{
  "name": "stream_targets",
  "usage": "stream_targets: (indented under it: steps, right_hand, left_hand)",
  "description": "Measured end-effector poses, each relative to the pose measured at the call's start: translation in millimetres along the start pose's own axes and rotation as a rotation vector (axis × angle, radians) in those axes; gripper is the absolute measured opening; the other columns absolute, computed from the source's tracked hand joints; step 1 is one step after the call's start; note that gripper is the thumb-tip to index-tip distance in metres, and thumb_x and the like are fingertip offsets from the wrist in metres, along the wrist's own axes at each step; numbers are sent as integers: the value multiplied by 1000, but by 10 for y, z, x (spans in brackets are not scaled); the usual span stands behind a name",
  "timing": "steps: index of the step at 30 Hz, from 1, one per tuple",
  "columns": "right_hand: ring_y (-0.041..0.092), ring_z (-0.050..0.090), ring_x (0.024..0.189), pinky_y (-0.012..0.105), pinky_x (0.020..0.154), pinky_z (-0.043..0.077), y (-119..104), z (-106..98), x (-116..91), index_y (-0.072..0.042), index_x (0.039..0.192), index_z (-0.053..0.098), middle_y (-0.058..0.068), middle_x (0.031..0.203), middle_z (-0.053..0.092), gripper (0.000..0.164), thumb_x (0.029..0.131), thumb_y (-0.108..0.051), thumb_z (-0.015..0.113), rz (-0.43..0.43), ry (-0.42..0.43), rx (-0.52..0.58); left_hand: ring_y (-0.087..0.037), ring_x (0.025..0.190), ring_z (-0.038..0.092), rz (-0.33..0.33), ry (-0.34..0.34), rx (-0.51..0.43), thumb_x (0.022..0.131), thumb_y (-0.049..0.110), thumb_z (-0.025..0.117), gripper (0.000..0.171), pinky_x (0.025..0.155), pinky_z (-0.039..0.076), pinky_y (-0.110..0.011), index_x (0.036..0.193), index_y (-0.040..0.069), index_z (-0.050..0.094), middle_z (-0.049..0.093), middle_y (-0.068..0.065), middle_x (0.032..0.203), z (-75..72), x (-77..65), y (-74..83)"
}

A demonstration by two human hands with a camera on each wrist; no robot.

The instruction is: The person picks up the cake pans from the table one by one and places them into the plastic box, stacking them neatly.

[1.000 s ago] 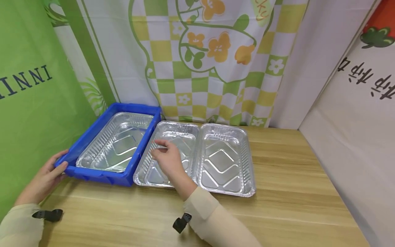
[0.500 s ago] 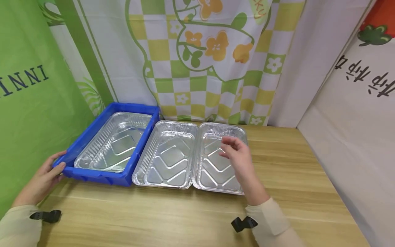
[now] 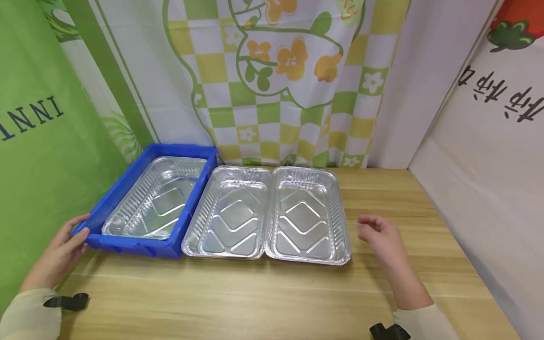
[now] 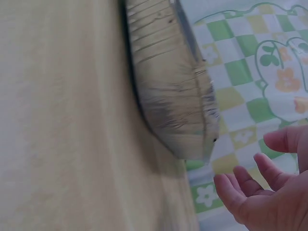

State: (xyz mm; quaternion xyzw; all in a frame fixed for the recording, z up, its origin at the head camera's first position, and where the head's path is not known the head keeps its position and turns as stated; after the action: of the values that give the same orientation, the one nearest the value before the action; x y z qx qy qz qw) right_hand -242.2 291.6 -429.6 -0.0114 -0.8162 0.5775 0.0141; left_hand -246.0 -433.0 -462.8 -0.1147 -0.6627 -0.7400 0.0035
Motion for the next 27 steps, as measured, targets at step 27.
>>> stream_targets:
  steps: [27]
  right_hand:
    - [20,62,104,24,85,53,335,294,-139,12,135,44,32,136,44,49,96,-11,63,13,-198,17]
  left_hand:
    - [-9,109,60,59,17,-81,105,-1,37,42,90,52,-21,146,8,39,52,1,129,-8,10,-18]
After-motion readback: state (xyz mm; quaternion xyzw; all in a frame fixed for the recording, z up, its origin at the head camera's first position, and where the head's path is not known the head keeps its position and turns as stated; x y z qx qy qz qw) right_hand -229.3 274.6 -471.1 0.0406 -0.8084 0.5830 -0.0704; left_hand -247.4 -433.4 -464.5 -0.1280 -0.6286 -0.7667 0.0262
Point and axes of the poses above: each hand's wrist, its own x-axis towards the middle knuckle, its own z-axis out of the palm, y = z × x, the point moved 5 cm from there along x, towards the middle knuckle
